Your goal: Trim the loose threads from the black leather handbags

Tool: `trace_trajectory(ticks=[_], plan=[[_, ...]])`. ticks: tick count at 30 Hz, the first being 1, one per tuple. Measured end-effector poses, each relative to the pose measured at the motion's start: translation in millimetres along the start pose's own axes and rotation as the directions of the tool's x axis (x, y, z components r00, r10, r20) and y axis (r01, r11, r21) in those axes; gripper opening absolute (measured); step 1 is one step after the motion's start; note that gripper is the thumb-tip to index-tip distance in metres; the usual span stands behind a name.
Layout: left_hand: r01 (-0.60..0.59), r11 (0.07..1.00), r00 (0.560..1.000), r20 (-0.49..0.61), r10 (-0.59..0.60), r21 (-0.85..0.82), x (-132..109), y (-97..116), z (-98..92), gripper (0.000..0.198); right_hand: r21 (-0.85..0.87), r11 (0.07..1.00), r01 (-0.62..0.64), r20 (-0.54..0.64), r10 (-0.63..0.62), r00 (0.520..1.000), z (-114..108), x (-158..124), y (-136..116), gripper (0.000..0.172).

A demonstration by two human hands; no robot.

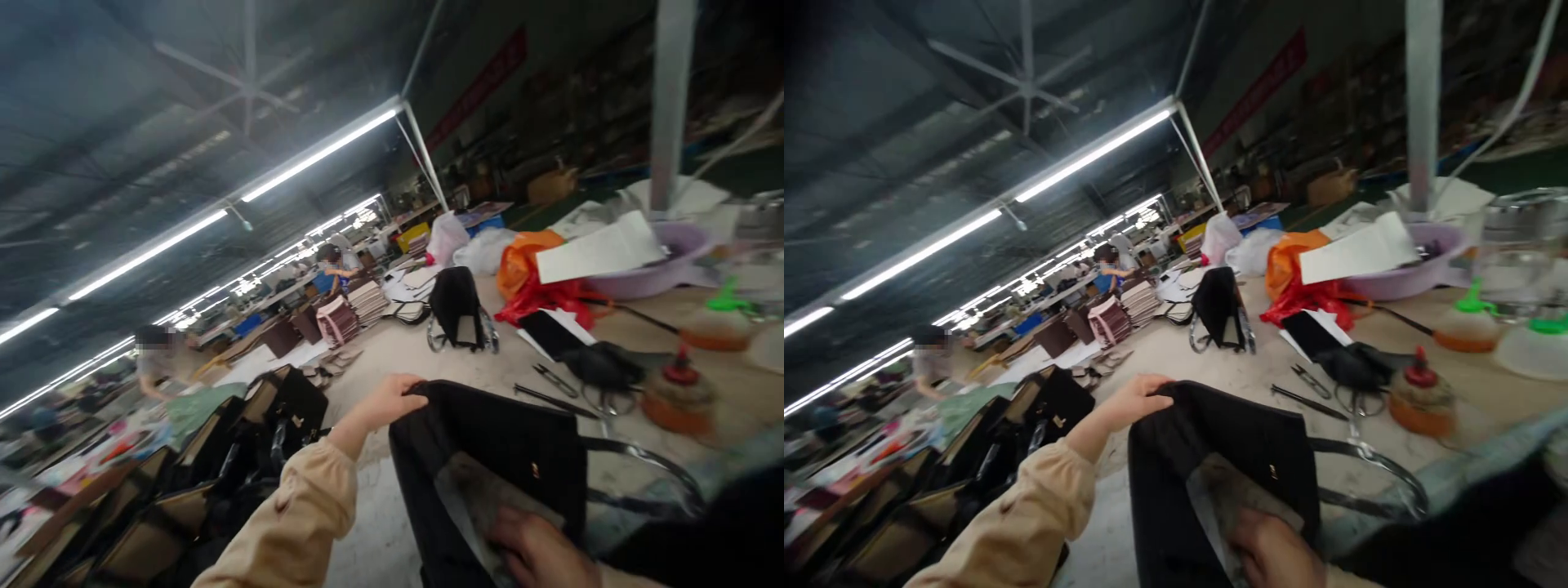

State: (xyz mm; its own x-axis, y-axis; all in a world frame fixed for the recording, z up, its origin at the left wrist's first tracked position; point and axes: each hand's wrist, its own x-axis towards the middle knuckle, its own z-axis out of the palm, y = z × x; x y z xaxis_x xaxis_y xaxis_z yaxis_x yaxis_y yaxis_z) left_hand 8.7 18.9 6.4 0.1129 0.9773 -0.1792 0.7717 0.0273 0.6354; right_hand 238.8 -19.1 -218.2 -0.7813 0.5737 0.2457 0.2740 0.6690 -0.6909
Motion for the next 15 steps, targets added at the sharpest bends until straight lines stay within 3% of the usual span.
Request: trace_trajectory(ticks=[1, 2, 6, 10, 15], plan=[[0.001, 1.0, 1.0, 0.004, -0.001, -0.03, 0, -3, -0.1, 0.041, 0.062, 0.998, 0.013, 0.101, -0.019, 0.995, -2, 4, 0, 0.031], [0.018, 0.996, 1.0, -0.015, -0.019, -0.09, -1, -4, 0.4, 0.039, 0.093, 0.996, 0.01, 0.129, -0.022, 0.991, -4, 7, -1, 0.033], [0.085, 0.982, 0.993, -0.063, -0.097, -0.171, -4, -3, 5.4, 0.037, 0.124, 0.992, 0.015, 0.133, -0.032, 0.991, -13, 12, -7, 0.031], [0.134, 0.983, 0.981, -0.121, -0.15, -0.126, -1, 1, 7.2, 0.04, 0.118, 0.993, 0.015, 0.135, -0.031, 0.99, -14, 11, -8, 0.028], [0.123, 0.992, 0.985, -0.122, -0.123, -0.009, 2, 5, 4.6, 0.038, 0.104, 0.995, 0.009, 0.153, -0.024, 0.988, -16, 11, -9, 0.027]])
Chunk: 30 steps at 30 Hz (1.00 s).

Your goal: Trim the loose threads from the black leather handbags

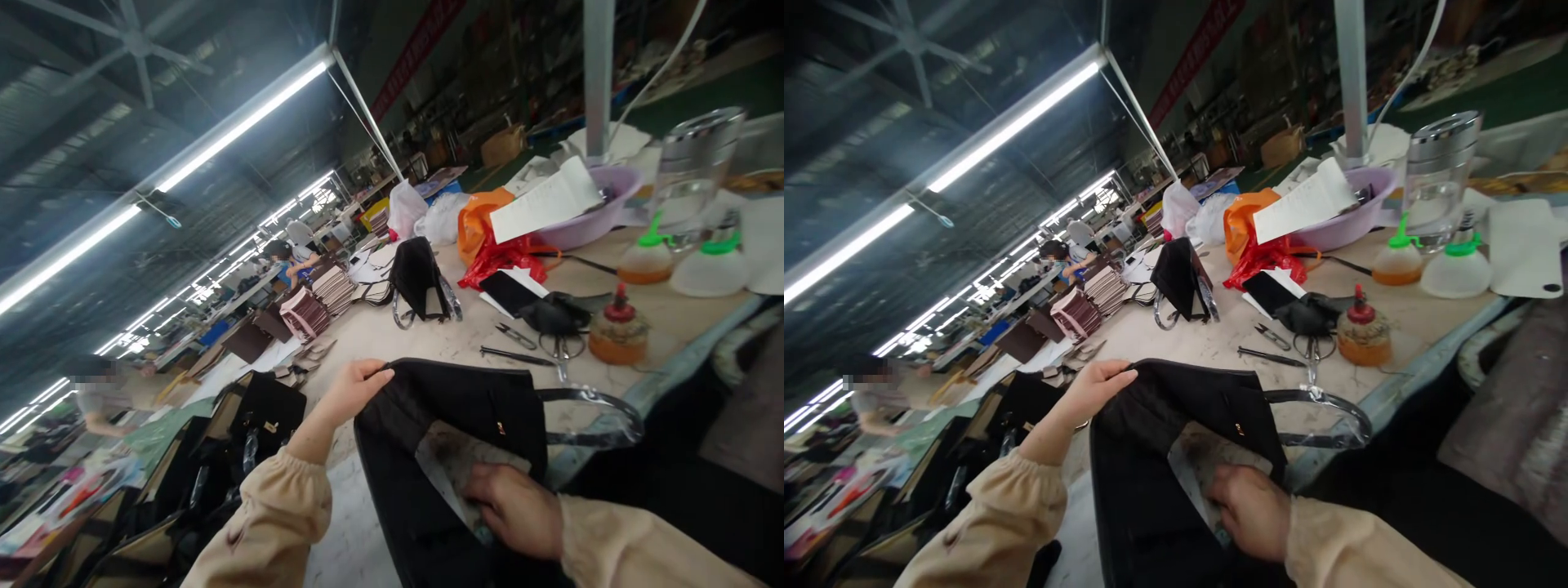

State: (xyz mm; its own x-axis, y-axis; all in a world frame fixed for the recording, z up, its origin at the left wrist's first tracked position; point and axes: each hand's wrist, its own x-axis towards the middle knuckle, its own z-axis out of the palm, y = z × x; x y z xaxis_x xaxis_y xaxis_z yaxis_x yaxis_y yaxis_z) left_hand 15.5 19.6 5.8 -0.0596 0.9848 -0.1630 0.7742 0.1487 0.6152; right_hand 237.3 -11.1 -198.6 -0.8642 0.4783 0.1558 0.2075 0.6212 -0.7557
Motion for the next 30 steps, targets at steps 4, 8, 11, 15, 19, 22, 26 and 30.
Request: trace_trajectory(ticks=[4, 8, 11, 15, 19, 22, 26, 30], plan=[[-0.039, 0.999, 0.999, -0.004, 0.039, 0.017, 1, 1, 0.4, 0.037, 0.009, 1.0, -0.005, 0.003, 0.005, 1.0, -1, 0, -1, 0.026], [-0.027, 0.998, 0.995, -0.09, 0.032, 0.051, 2, 1, 2.6, 0.034, 0.004, 1.0, 0.004, 0.002, -0.004, 1.0, 0, 1, 1, 0.026], [-0.007, 0.988, 0.984, -0.173, 0.034, 0.155, 3, 3, 5.5, 0.031, -0.001, 1.0, 0.006, -0.004, -0.006, 1.0, 1, 2, 2, 0.028], [-0.045, 0.952, 0.965, -0.233, 0.119, 0.302, 6, 7, 10.0, 0.027, -0.026, 0.999, 0.033, -0.014, -0.034, 0.999, -3, 2, -3, 0.028], [0.008, 0.979, 0.966, -0.255, 0.045, 0.203, 7, 9, 12.9, 0.026, -0.048, 0.976, 0.215, -0.168, -0.22, 0.961, -31, -10, -21, 0.028], [0.032, 0.99, 0.965, -0.263, 0.006, 0.14, 7, 9, 14.3, 0.027, -0.21, 0.942, 0.263, -0.519, -0.335, 0.786, -65, -27, -34, 0.037], [0.009, 0.994, 0.958, -0.287, 0.023, 0.111, 6, 11, 15.2, 0.026, -0.351, 0.923, -0.159, -0.856, -0.247, 0.455, -106, -40, -24, 0.054], [-0.023, 0.995, 0.963, -0.265, 0.047, 0.093, 5, 10, 14.6, 0.028, -0.203, 0.932, -0.3, -0.796, 0.021, 0.604, -126, -41, 0, 0.059]])
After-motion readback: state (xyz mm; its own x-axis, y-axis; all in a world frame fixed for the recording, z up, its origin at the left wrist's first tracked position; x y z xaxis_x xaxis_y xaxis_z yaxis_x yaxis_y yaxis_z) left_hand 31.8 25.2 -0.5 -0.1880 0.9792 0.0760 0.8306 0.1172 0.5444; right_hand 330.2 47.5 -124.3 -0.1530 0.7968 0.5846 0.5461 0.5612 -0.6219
